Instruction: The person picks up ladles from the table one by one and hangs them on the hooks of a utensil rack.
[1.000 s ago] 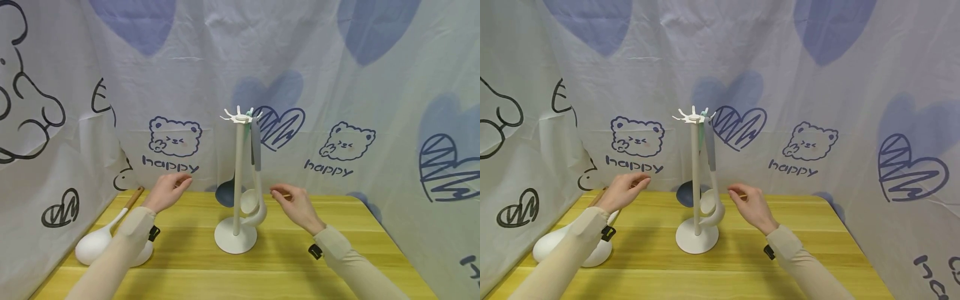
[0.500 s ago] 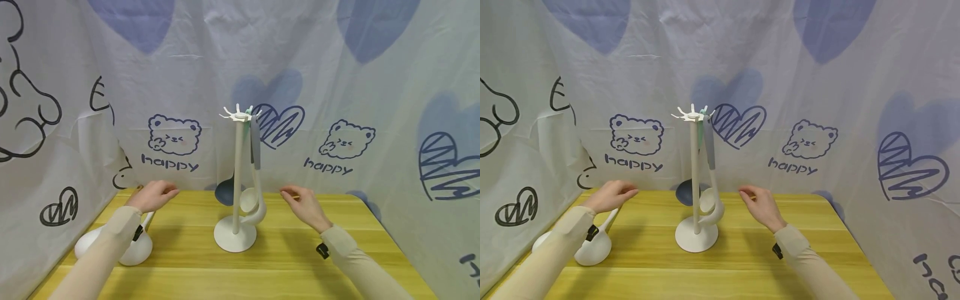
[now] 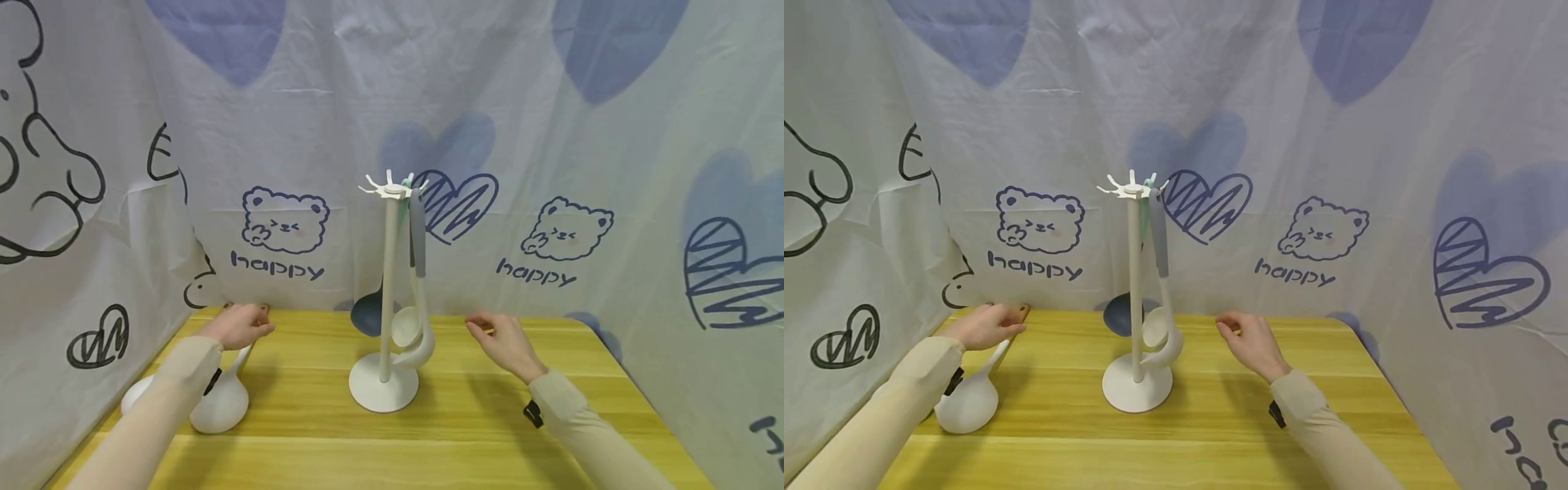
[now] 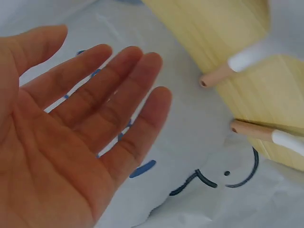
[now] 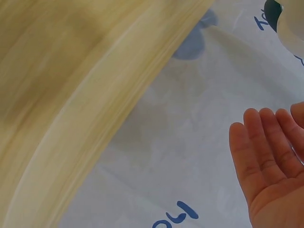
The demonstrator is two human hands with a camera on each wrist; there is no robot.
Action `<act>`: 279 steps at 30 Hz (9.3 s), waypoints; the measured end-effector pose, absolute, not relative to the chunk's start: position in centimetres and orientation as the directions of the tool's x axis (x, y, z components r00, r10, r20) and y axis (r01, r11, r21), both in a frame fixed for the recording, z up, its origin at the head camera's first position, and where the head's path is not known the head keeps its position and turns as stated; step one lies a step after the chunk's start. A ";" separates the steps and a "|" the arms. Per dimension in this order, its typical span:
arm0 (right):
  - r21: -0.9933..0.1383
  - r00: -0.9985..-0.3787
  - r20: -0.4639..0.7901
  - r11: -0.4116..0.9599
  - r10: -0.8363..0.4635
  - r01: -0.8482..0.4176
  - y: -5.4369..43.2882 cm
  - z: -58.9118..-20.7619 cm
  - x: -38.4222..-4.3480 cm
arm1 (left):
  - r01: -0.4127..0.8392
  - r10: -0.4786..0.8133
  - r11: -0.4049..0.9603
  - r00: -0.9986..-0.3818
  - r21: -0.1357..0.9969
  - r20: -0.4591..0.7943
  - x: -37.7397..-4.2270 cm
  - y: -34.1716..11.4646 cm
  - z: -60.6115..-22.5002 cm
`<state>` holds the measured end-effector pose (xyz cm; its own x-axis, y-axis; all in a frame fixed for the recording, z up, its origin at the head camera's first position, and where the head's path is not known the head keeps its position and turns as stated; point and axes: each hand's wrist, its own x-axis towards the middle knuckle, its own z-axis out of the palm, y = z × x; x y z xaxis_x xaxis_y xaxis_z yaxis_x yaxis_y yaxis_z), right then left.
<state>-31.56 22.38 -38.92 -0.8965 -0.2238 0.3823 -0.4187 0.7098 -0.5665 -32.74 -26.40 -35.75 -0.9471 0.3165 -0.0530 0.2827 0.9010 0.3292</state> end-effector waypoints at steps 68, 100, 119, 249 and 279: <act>-0.481 -0.950 0.179 0.819 -0.256 -0.312 22.7 -40.4 -31.6 | 0.219 0.264 0.945 -0.949 0.241 -0.173 -31.4 -26.6 -41.2; -0.492 -0.915 0.275 0.775 -0.296 -0.398 21.6 -37.8 -31.9 | 0.384 0.326 0.835 -0.922 0.394 0.207 -31.2 -25.2 -37.6; -0.558 -0.828 0.498 0.636 -0.258 -0.533 18.3 -35.1 -30.3 | 0.444 0.177 0.735 -0.855 0.512 0.488 -30.6 -22.2 -36.6; -0.502 -0.555 0.831 0.392 -0.027 -0.771 10.8 -20.4 -31.9 | 0.685 0.267 0.482 -0.709 0.547 0.653 -31.6 -12.0 -35.0; -0.497 -0.551 0.834 0.390 -0.029 -0.775 10.7 -20.5 -31.8 | 0.618 0.241 0.504 -0.772 0.604 0.589 -31.5 -11.4 -35.5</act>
